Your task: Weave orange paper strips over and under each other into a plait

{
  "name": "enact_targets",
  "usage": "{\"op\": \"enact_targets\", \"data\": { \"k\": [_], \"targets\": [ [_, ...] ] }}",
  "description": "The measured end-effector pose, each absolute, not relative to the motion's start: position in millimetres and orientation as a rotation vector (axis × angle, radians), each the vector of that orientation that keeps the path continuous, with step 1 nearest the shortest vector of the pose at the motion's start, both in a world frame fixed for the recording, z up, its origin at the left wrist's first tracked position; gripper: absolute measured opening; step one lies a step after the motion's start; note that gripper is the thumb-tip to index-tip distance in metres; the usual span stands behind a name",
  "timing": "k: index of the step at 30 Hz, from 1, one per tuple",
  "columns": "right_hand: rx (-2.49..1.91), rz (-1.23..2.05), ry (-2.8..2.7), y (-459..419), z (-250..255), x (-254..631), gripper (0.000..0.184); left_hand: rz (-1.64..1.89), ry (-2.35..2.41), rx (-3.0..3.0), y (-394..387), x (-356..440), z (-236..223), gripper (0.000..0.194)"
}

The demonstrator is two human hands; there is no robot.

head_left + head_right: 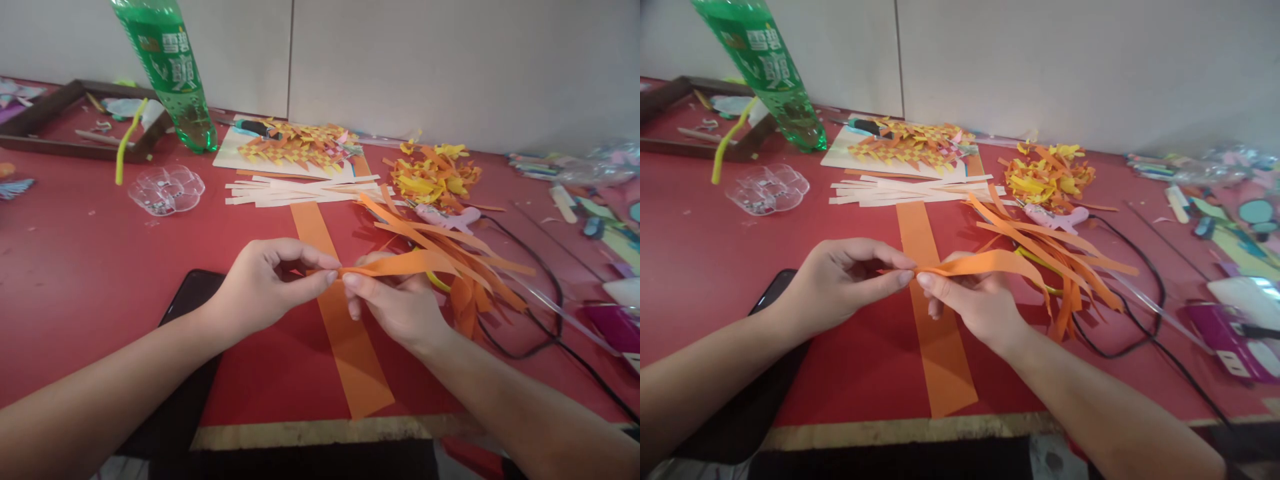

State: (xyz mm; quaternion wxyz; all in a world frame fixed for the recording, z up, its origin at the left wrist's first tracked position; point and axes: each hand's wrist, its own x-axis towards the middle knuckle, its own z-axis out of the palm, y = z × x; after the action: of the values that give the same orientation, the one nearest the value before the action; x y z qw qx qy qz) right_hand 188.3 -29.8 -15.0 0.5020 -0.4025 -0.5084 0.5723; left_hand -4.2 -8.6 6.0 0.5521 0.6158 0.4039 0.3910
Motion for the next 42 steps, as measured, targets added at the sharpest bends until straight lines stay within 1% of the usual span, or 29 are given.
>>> {"op": "enact_targets", "data": {
  "k": [4, 14, 19, 28, 34, 42],
  "targets": [
    [-0.957, 1.396, -1.162, -28.9, -20.3, 190.0, 0.009, 0.913, 0.987, 1.461, -8.1, -4.2, 7.8, 0.008],
    [-1.015, 1.330, -1.237, -29.3, -11.2, 188.5, 0.020, 0.882, 0.981, 1.553, -7.0, -4.6, 5.6, 0.012],
    [-1.038, 1.354, -1.263, -30.2, -13.2, 188.8, 0.018, 0.806, 0.980, 1.624, -7.1, -5.9, 7.8, 0.012],
    [-1.133, 1.311, -1.146, -31.3, -17.2, 189.1, 0.013, 0.773, 0.985, 1.427, -5.7, -5.9, 10.2, 0.017],
    [-1.090, 1.342, -1.149, -31.7, -18.1, 190.7, 0.011, 0.782, 0.953, 1.364, -5.6, -5.6, 8.4, 0.017],
    [-1.117, 1.334, -1.095, -28.0, -13.8, 190.5, 0.017, 0.800, 0.963, 1.329, -5.3, -6.7, 7.6, 0.016]
  ]
}}
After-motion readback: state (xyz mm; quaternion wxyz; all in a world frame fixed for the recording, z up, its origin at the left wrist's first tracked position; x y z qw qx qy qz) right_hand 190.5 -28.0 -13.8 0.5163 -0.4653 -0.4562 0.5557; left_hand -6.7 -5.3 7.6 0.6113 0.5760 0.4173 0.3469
